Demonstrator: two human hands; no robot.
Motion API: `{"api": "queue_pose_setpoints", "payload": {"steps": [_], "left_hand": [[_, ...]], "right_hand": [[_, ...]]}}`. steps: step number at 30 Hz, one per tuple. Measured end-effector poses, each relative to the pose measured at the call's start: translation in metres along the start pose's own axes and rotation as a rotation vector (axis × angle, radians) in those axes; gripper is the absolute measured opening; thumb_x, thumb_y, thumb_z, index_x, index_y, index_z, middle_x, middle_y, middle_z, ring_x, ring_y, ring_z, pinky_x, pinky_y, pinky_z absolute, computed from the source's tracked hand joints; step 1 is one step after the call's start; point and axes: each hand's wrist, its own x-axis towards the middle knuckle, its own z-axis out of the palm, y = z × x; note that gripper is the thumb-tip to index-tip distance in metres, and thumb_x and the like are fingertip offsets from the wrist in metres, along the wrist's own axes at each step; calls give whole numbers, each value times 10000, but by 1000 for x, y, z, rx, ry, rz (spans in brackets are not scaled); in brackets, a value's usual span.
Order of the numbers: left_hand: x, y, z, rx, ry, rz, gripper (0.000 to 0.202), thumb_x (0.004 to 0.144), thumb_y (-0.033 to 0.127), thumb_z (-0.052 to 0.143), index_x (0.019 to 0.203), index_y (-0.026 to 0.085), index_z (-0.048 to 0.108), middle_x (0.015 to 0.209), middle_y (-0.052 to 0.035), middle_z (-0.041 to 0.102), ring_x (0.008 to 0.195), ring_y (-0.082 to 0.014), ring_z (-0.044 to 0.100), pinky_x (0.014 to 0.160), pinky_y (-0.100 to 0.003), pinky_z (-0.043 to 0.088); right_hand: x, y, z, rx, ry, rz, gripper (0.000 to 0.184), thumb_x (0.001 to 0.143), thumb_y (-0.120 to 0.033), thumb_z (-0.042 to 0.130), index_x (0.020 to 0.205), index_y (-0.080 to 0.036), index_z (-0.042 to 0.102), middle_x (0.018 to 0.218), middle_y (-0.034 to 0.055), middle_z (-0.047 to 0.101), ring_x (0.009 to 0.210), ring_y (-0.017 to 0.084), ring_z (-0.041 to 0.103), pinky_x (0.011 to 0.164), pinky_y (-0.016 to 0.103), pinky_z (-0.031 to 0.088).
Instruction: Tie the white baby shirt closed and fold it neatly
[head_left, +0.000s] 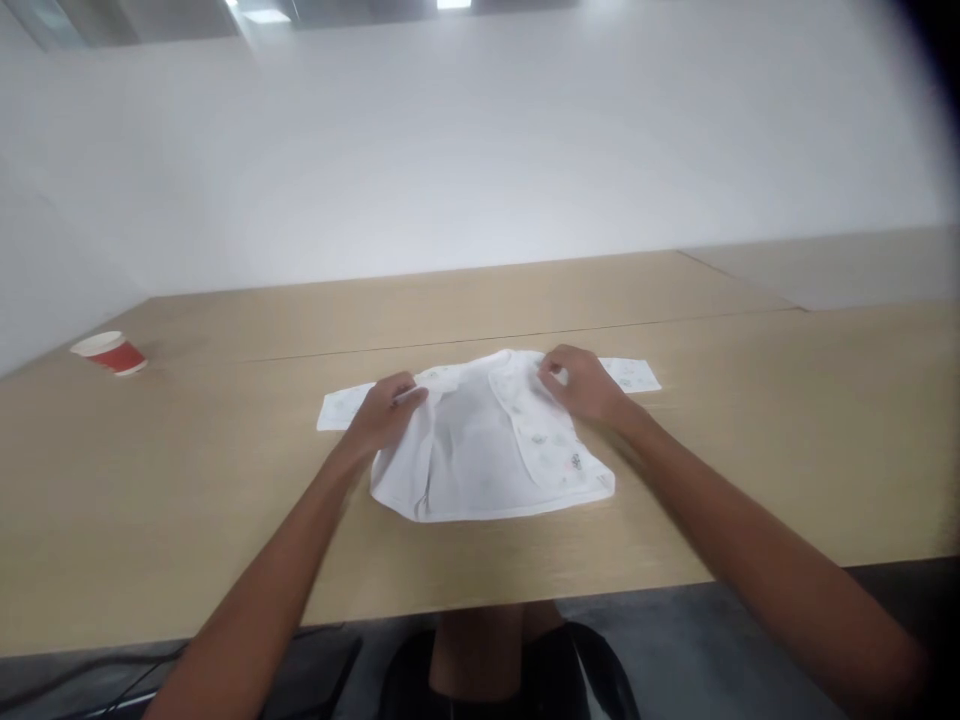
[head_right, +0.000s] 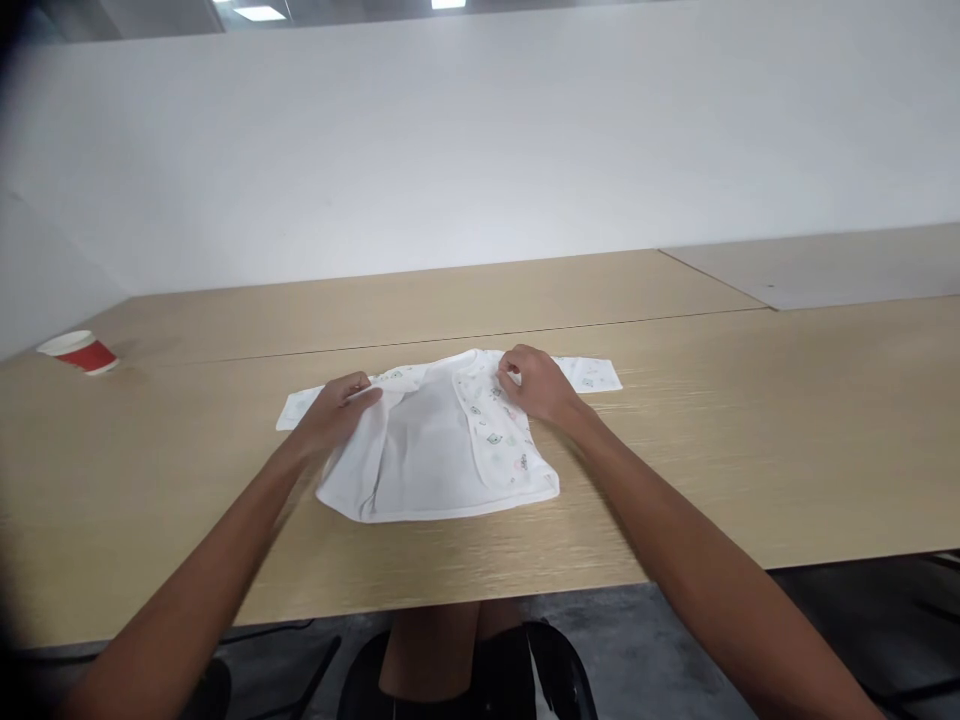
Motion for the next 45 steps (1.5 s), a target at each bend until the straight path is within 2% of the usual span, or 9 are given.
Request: {"api": "queue_pose_setpoints", "payload": {"steps": [5, 8, 18, 27, 31, 34, 38, 42, 45], "left_hand": [[-14, 27, 4, -605, -553, -9, 520, 861, 569, 568, 1289, 285, 486, 1184, -94, 622, 992, -234, 651, 767, -338, 554], [-16, 29, 1, -699, -736, 36, 542, 844, 528, 651, 1294, 260, 512, 1315, -136, 578, 1116, -287, 632, 905, -414, 548], [-4, 0, 20, 135, -121, 218, 282, 912, 404, 518, 1091, 213, 626, 987, -53, 661, 763, -164, 597, 678, -309, 463], [-7, -7, -2, 361, -263, 147, 719, 681, 615, 757, 1289, 281, 567, 1016, -37, 619, 822, -207, 599, 677, -286, 444], [-7, -6, -12, 364, -322, 111, 689, 580, 661, 808, 1133, 292, 628, 817, 11, 586, 682, -170, 554, 580, -255, 373], [1, 0, -12, 337, -301, 79, 467, 752, 683, 650, 865, 229, 643, 693, 7, 548, 595, -149, 500, 539, -260, 322], [23, 18, 6, 373, -66, 151, 377, 935, 430, 398, 720, 190, 594, 722, -33, 589, 669, -176, 534, 630, -295, 376], [47, 34, 30, 402, -300, 321, 327, 873, 233, 442, 1099, 254, 678, 1086, -64, 608, 969, -216, 584, 849, -329, 462], [59, 35, 37, 452, -409, 338, 343, 818, 167, 482, 1080, 256, 684, 1110, -58, 589, 1015, -216, 566, 881, -317, 460]], "right_hand": [[-1, -13, 4, 70, -13, -86, 157, 878, -237, 532, 756, -163, 595, 800, 23, 607, 731, 127, 536, 702, 257, 403], [-2, -18, 6, 82, -59, -93, 126, 878, -227, 546, 799, -166, 623, 827, 21, 616, 745, 125, 540, 696, 255, 397], [-9, -43, 10, 75, -346, -71, 291, 980, -370, 481, 829, -163, 619, 853, 41, 602, 768, 145, 521, 702, 283, 364], [-15, -44, 18, 126, -404, -116, 161, 888, -355, 642, 916, -197, 627, 971, 38, 598, 973, 186, 519, 867, 336, 386], [-13, -51, 14, 247, -372, -148, 163, 876, -323, 658, 839, -179, 589, 909, 12, 598, 888, 142, 531, 849, 305, 392], [-13, -59, 10, 264, -463, -146, 258, 880, -418, 668, 843, -176, 586, 896, 18, 595, 861, 149, 527, 832, 308, 390], [-15, -64, 7, 151, -626, -135, 395, 813, -524, 726, 901, -173, 567, 982, 46, 569, 935, 202, 496, 892, 373, 379], [-14, -63, 4, 183, -688, -128, 370, 784, -474, 762, 955, -176, 625, 1177, 65, 531, 1104, 242, 463, 1002, 414, 346], [-11, -61, -1, 239, -763, -135, 367, 748, -506, 788, 816, -165, 671, 1261, 51, 497, 1191, 263, 427, 1043, 414, 322]]}}
